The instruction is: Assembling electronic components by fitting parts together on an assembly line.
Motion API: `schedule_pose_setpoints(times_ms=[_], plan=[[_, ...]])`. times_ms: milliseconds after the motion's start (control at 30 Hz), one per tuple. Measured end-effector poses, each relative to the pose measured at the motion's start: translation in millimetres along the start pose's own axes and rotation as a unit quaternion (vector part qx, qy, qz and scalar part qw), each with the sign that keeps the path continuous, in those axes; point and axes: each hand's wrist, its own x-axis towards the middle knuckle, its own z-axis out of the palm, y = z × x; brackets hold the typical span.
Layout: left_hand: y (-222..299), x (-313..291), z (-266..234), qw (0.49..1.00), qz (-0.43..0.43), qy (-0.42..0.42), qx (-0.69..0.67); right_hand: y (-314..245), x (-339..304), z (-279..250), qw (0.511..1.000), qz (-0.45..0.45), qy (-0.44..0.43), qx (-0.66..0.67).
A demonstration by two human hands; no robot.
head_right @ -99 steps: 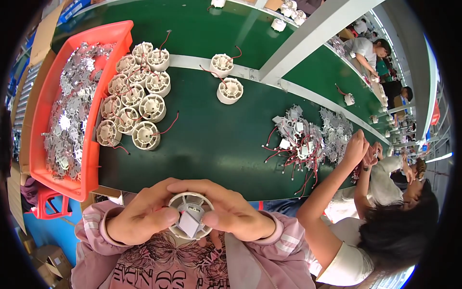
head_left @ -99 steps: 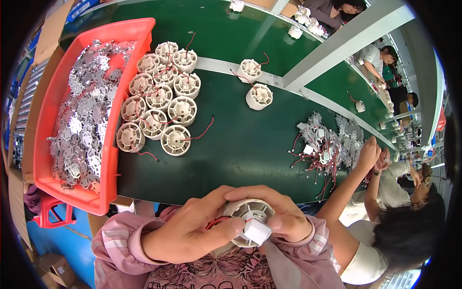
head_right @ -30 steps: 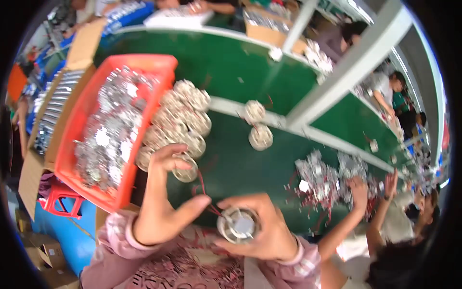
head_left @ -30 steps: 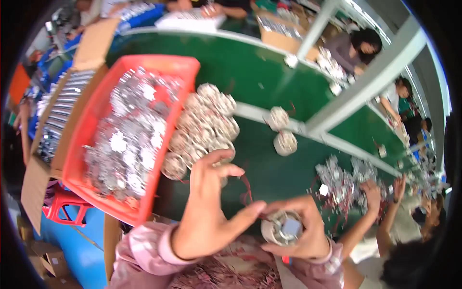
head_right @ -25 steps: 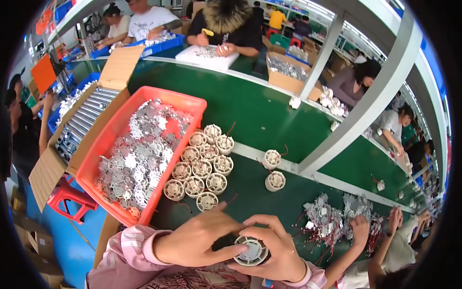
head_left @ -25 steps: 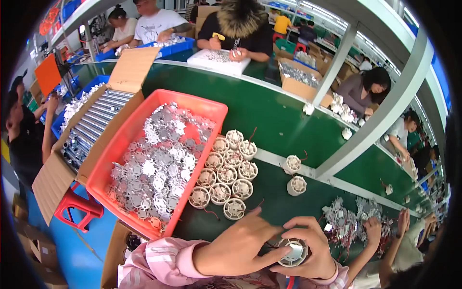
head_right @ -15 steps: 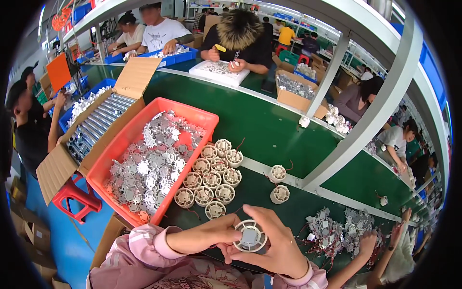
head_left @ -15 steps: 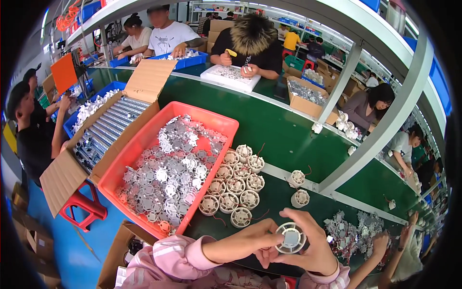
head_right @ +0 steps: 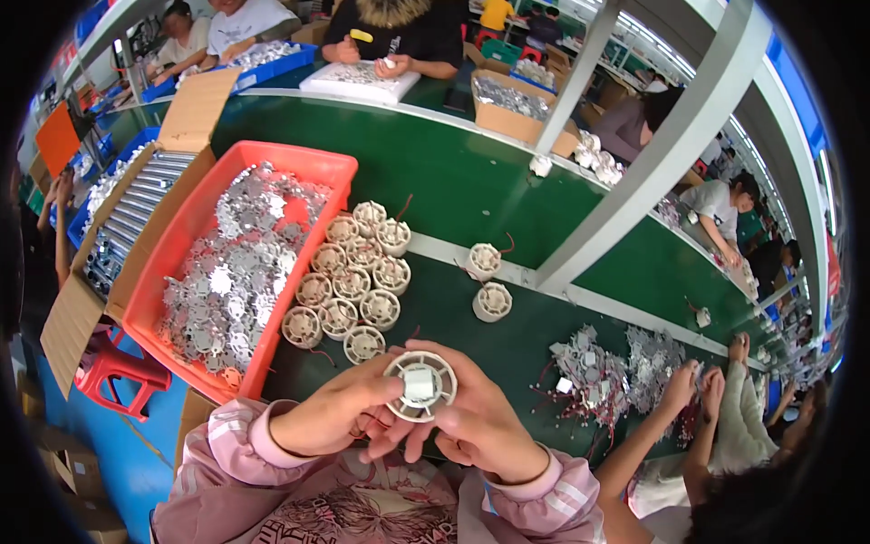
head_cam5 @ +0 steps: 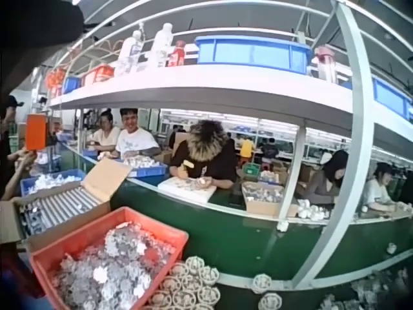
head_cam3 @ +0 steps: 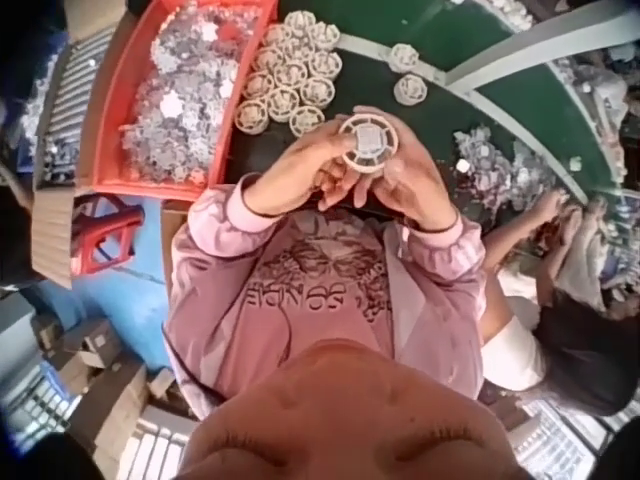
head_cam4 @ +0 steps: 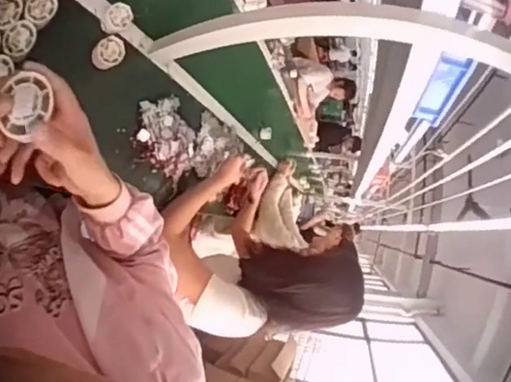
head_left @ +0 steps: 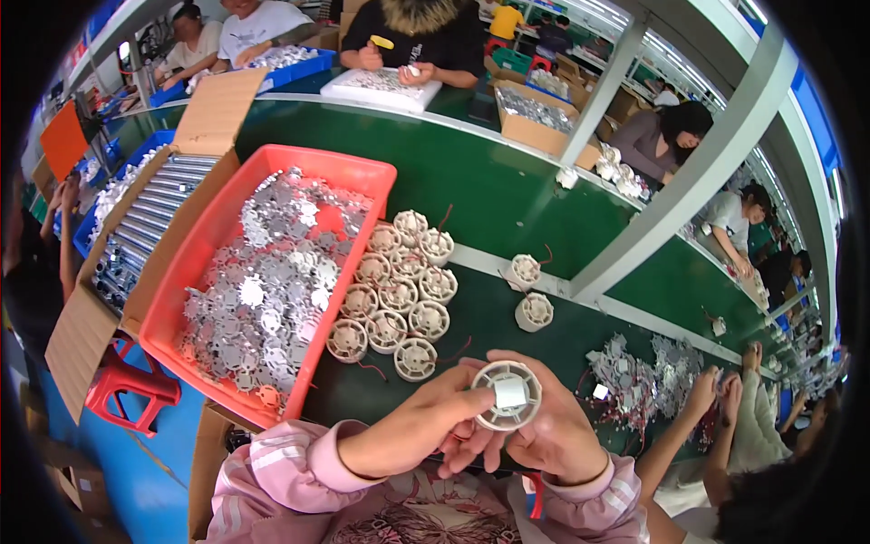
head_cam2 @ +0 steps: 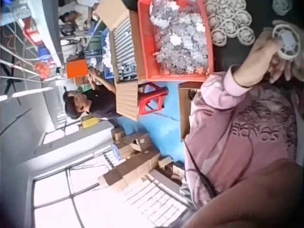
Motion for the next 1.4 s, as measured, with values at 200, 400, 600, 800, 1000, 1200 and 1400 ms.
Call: schedule_pose_setpoints(times_ms=[200,400,600,800,1000,1200,1400], plan=[[-1.6,-0.8,6.8,0.999,-0.018,0.031,-0.027,3.5,-4.0,1.9,0.987,0.064,0.010,0.147],[-2.7,-6.0,17.2,0.995,-0.043,0.088,0.037,5.0,-11.7,1.5,0.982,0.104,-0.040,0.150],[-1.4,-8.3,10.6,0.995,-0.089,0.028,-0.023,11.7,-12.3,-3.0,0.951,0.130,-0.075,0.271],[-7.1,-4.1,7.3,0.994,-0.087,0.028,-0.060,22.4,-11.6,-2.5,0.938,0.122,-0.030,0.323],[-22.2,1.8,4.9,0.995,-0.067,0.045,-0.050,30.8,-13.3,-4.1,0.957,0.118,0.014,0.264],[-19.1,9.0,-0.9,0.993,-0.079,0.073,0.053,40.1,-6.7,-20.5,0.983,0.071,0.043,0.163],[-28.8,14.0,-5.8,0.965,0.027,0.095,0.244,17.5,-7.3,-26.1,0.919,-0.110,0.040,-0.376]])
